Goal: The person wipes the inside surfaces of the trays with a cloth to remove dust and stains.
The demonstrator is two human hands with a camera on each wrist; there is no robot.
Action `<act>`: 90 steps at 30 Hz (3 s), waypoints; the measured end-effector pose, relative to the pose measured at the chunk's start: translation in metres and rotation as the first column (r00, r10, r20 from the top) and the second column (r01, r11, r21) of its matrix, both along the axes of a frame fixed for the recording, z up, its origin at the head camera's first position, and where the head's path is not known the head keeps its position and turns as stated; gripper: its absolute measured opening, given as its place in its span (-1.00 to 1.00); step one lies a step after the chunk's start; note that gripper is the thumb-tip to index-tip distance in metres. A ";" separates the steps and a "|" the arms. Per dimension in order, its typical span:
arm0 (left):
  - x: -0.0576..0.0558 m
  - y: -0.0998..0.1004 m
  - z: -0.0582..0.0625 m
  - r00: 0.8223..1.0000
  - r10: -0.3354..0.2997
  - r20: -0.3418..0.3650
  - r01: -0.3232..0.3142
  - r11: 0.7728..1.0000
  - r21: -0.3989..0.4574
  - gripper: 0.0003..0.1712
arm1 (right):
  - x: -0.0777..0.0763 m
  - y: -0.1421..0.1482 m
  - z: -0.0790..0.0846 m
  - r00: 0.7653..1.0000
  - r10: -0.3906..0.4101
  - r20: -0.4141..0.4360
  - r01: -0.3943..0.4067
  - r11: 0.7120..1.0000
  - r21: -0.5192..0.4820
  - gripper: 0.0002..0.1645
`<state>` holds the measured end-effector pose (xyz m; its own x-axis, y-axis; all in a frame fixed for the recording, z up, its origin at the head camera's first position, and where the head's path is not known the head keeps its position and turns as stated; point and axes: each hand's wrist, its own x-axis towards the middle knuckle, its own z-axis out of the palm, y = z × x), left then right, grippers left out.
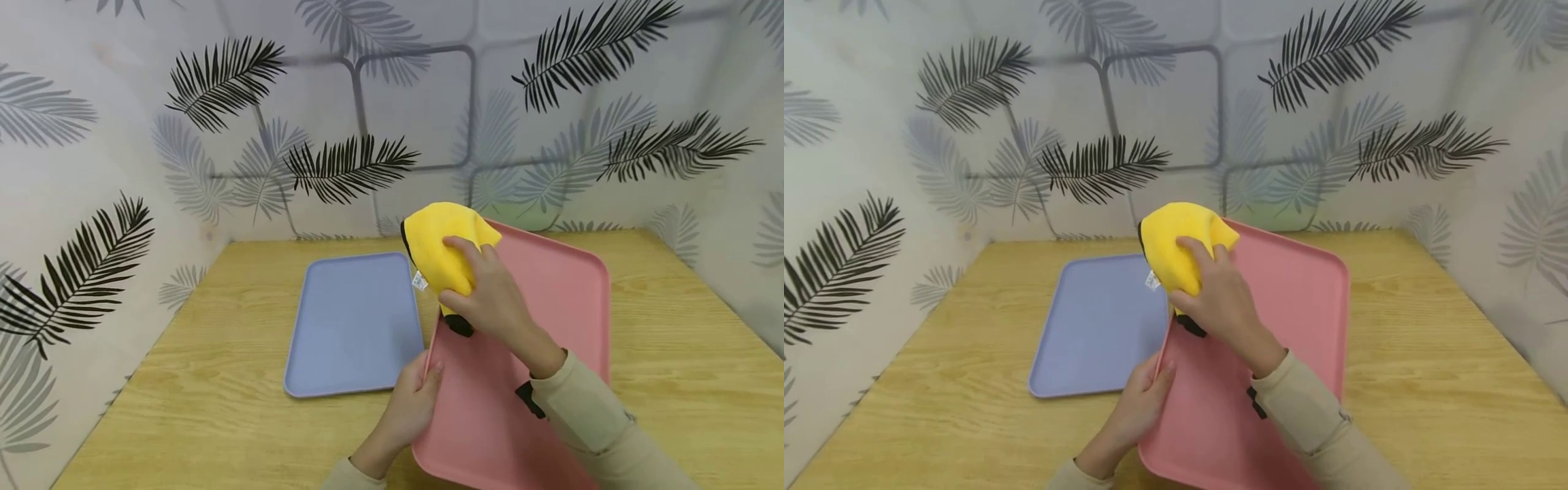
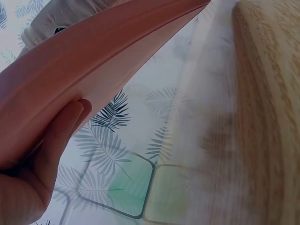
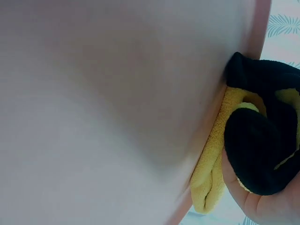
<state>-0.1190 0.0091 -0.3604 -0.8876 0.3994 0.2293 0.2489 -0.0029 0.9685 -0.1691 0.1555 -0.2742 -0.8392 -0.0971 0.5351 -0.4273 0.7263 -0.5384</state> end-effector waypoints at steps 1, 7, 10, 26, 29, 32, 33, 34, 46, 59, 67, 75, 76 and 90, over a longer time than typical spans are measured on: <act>0.000 0.000 0.000 1.000 0.002 -0.005 -0.002 1.000 -0.001 -0.74 | 0.000 0.000 0.001 1.000 -0.004 0.001 0.004 1.000 0.007 -0.30; 0.002 0.001 0.003 0.999 0.016 -0.035 -0.016 1.000 -0.002 -0.74 | -0.002 0.002 0.004 1.000 -0.007 0.020 0.006 0.999 0.034 -0.29; 0.002 0.002 0.003 0.999 0.028 -0.034 -0.028 1.000 -0.004 -0.74 | -0.002 0.003 0.005 1.000 -0.004 0.027 0.003 0.999 0.040 -0.29; 0.004 0.001 0.002 0.998 0.054 -0.017 -0.053 0.998 0.029 -0.73 | -0.006 0.018 0.008 0.994 0.061 0.086 -0.062 0.998 0.007 -0.35; 0.005 0.001 0.003 0.998 0.063 -0.013 -0.063 0.998 0.028 -0.73 | -0.006 0.022 0.008 0.993 0.047 0.112 -0.050 0.998 0.025 -0.35; 0.005 0.001 0.003 0.997 0.081 -0.008 -0.081 0.997 0.021 -0.74 | -0.006 0.026 0.007 0.990 0.028 0.136 -0.035 0.998 0.043 -0.34; 0.005 0.001 0.002 0.996 0.085 0.003 -0.085 0.996 0.021 -0.74 | -0.007 0.027 0.007 0.989 0.022 0.143 -0.030 0.998 0.050 -0.35; 0.005 0.001 0.002 0.996 0.090 0.014 -0.090 0.996 0.022 -0.75 | -0.007 0.028 0.006 0.989 0.015 0.150 -0.024 0.998 0.058 -0.35; 0.002 -0.008 0.003 0.992 0.127 0.025 -0.128 0.991 0.034 -0.76 | -0.012 0.049 0.002 0.983 -0.090 0.159 0.071 0.989 0.126 -0.35; -0.001 -0.020 0.007 0.984 0.178 0.013 -0.178 0.982 0.063 -0.73 | -0.021 0.075 -0.003 0.959 -0.169 0.228 0.123 0.971 0.203 -0.32; -0.001 -0.022 0.010 0.981 0.192 0.005 -0.192 0.979 0.074 -0.72 | -0.023 0.085 -0.004 0.944 -0.169 0.284 0.114 0.973 0.201 -0.29; 0.000 -0.022 0.012 0.979 0.204 -0.005 -0.204 0.978 0.047 -0.74 | -0.025 0.086 -0.010 0.955 -0.163 0.247 0.115 0.973 0.200 -0.29; 0.000 -0.022 0.013 0.979 0.203 -0.011 -0.203 0.978 0.046 -0.74 | -0.025 0.085 -0.010 0.959 -0.163 0.232 0.117 0.973 0.198 -0.29; 0.001 -0.020 0.013 0.985 0.162 -0.062 -0.161 0.987 0.024 -0.74 | -0.024 0.054 -0.017 0.985 -0.107 0.136 0.091 0.989 0.120 -0.29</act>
